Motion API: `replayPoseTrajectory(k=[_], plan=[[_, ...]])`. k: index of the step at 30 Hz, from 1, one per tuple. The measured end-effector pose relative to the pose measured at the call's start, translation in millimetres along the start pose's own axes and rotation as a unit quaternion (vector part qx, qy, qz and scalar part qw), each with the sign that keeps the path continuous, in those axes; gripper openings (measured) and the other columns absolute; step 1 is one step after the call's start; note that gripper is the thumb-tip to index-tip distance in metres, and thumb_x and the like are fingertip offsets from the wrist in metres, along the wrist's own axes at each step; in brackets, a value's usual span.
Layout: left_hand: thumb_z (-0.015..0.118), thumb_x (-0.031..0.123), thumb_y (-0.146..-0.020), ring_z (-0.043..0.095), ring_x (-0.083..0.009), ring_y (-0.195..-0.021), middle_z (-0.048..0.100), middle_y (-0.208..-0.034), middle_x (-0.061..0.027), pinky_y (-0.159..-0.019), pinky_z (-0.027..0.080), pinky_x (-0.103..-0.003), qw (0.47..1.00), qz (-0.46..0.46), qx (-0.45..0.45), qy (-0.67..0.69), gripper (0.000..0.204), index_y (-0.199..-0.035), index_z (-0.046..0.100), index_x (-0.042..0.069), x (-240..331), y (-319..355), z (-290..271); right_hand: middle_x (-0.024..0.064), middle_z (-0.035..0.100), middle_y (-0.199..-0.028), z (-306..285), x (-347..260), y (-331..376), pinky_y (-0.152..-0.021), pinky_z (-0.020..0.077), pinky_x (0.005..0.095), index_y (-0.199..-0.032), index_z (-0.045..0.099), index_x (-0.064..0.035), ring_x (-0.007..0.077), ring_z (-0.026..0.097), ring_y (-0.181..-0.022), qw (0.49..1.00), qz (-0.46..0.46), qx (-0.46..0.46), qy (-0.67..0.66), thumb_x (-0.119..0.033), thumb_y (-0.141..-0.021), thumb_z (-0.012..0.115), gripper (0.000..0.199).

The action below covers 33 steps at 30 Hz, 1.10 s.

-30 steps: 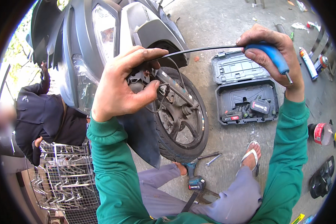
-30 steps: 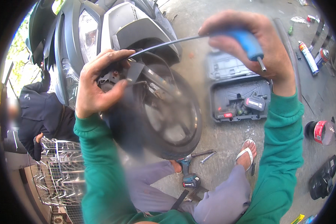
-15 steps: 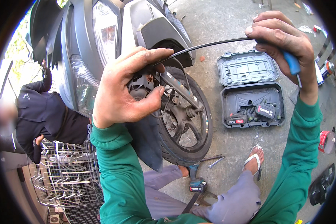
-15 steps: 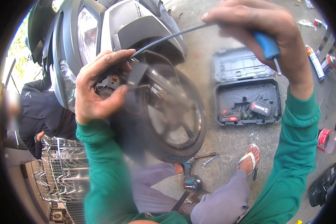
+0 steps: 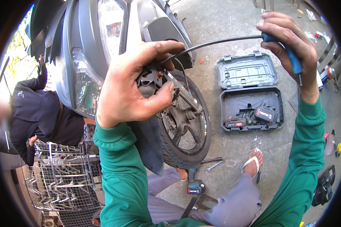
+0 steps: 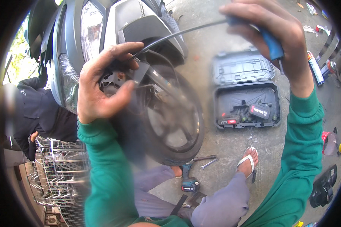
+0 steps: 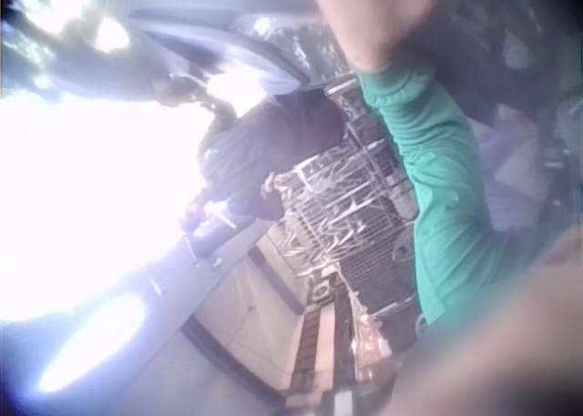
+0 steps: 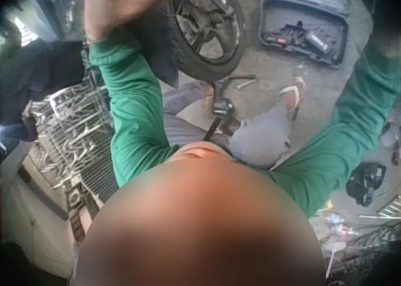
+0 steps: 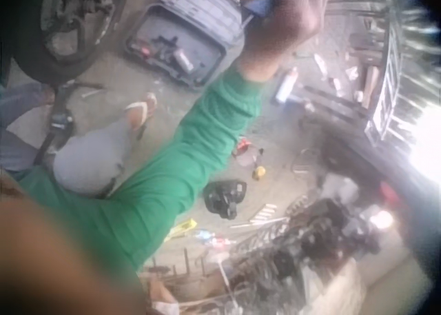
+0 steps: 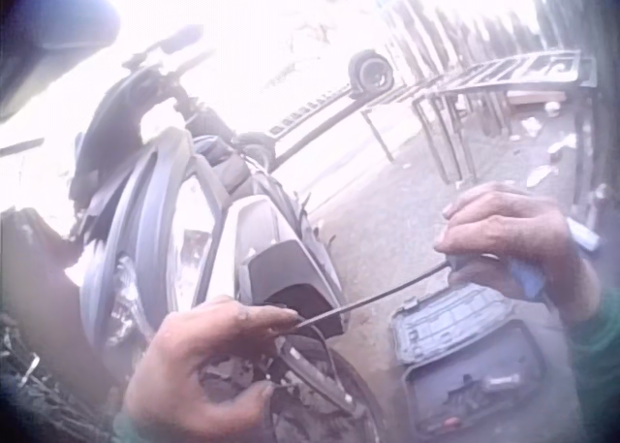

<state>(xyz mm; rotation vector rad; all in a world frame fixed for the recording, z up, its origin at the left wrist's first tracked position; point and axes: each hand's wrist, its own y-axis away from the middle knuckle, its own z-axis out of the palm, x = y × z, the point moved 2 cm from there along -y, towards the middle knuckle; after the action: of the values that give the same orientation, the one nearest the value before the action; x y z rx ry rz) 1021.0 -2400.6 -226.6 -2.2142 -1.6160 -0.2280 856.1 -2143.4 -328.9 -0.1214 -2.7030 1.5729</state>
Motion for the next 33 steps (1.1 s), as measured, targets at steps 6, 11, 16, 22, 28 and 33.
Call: replayPoseTrajectory(k=[6,11,16,22,28,33], plan=[[0.064,-0.001,-0.071,0.067,-0.0137,-0.09,0.071,-0.099,-0.0099,-0.076,0.05,-0.025,1.0,0.025,-0.001,-0.014,0.057,-0.127,0.068,-0.005,-3,-1,-1,0.0168,0.074,-0.114,-6,1,5,-0.098,0.0576,0.0425,-0.117,0.071,0.0019,0.0367,0.066,-0.122,0.998,-0.028,0.015,0.048,0.002,-0.081,0.078,0.037],[0.064,-0.001,-0.071,0.068,-0.014,-0.091,0.071,-0.101,-0.0096,-0.077,0.05,-0.024,0.999,0.026,-0.001,-0.032,0.056,-0.127,0.068,-0.005,-2,-1,-1,0.0135,0.075,-0.101,-4,-1,5,-0.085,0.0575,0.0324,-0.11,0.074,0.0011,0.0293,0.072,-0.102,0.995,0.055,-0.062,-0.061,-0.012,-0.086,0.079,0.027],[0.064,0.0,-0.072,0.067,-0.0138,-0.09,0.071,-0.099,-0.0089,-0.077,0.051,-0.025,0.999,0.033,0.0,-0.038,0.057,-0.128,0.068,-0.003,-3,0,-1,0.0051,0.066,-0.077,-3,27,-16,-0.044,0.0481,0.0225,-0.087,0.069,-0.0051,0.0072,0.06,-0.053,0.842,0.446,-0.192,-0.234,-0.053,-0.103,0.056,0.053],[0.064,0.001,-0.07,0.066,-0.0165,-0.082,0.068,-0.09,-0.0086,-0.076,0.053,-0.028,0.997,0.047,0.019,-0.054,0.052,-0.122,0.07,0.001,-3,0,-1,0.0034,0.061,-0.082,20,24,-8,-0.048,0.0504,0.0253,-0.104,0.061,-0.0082,0.0097,0.061,-0.061,0.817,0.476,0.052,-0.321,-0.063,-0.105,0.045,0.057],[0.07,0.004,-0.069,0.063,-0.0288,-0.081,0.066,-0.086,-0.0132,-0.077,0.053,-0.037,0.998,0.046,0.036,-0.038,0.045,-0.114,0.071,0.0,6,0,-1,0.0076,0.059,-0.103,37,7,12,-0.089,0.054,0.0383,-0.125,0.057,-0.0042,0.0189,0.06,-0.095,0.75,0.338,0.261,-0.505,-0.038,-0.111,0.046,0.038],[0.069,0.004,-0.069,0.064,-0.0287,-0.084,0.068,-0.089,-0.0136,-0.079,0.054,-0.037,0.997,0.058,0.057,-0.015,0.043,-0.111,0.071,-0.001,3,2,-1,0.0065,0.066,-0.081,11,12,-7,-0.073,0.0554,0.03,-0.117,0.068,0.0024,0.0152,0.066,-0.073,0.81,0.438,0.138,-0.364,-0.037,-0.111,0.047,0.045]])
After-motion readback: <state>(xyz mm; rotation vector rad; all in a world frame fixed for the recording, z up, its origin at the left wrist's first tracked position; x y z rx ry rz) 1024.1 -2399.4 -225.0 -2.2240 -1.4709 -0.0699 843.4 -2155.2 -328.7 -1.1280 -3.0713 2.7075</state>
